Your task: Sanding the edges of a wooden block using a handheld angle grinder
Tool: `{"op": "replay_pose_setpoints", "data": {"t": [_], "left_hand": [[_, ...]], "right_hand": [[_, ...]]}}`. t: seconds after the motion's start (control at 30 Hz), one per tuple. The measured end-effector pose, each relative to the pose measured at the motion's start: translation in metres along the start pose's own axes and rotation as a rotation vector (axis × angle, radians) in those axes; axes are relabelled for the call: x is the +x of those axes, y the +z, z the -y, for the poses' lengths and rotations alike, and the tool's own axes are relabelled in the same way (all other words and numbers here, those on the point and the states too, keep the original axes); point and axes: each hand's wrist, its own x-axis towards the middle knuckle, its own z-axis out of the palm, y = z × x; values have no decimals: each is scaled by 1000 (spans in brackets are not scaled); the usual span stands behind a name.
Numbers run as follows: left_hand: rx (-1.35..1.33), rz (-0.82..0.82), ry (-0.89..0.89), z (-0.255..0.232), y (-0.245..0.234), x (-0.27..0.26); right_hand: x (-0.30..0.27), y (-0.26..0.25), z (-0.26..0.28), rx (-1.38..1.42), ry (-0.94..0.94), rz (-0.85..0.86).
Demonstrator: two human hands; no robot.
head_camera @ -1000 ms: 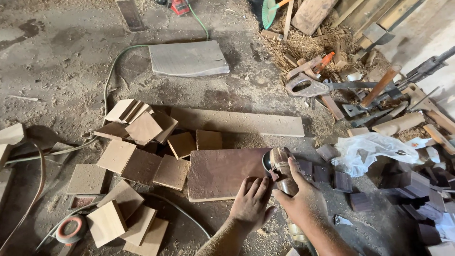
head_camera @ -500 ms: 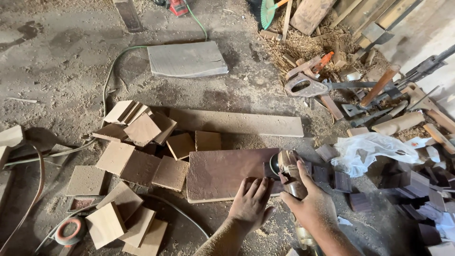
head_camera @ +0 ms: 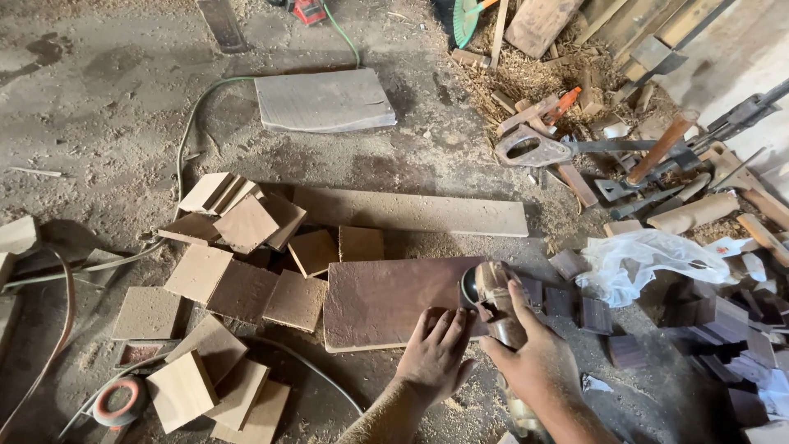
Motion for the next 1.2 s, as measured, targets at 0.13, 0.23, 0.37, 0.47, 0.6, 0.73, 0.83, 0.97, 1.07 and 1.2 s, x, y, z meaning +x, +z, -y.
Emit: {"op": "replay_pose_setpoints", "data": {"t": [0.13,0.23,0.37,0.47,0.6,0.73,0.83,0.97,1.07,1.2], "left_hand": [[15,20,-5,1,5,1],[32,14,4,1,6,-1],[16,54,2,0,11,-1],[15,53,14,1,7,1],[4,44,25,1,4,1],[-18,-2,32,2,1,0],[-36,32,22,2,6,-1],[-5,115,23,1,15,-2],[29,124,18,1,12,-1],[-7,-4,0,-7,-2,0]], "right_hand": [[1,-5,-6,24,48,-5],[2,-12,-2,118,147,107],[4,-17,10,105,144,120],[8,-14,17,68,103,125],[10,-6,23,75,40,83],[4,-15,24,70,57,84],[4,-21,12,61,72,110],[0,-29,-12,81,178,92],[-8,-42,-28,107,228,82],[-28,-91,-36,146,250,35]]}}
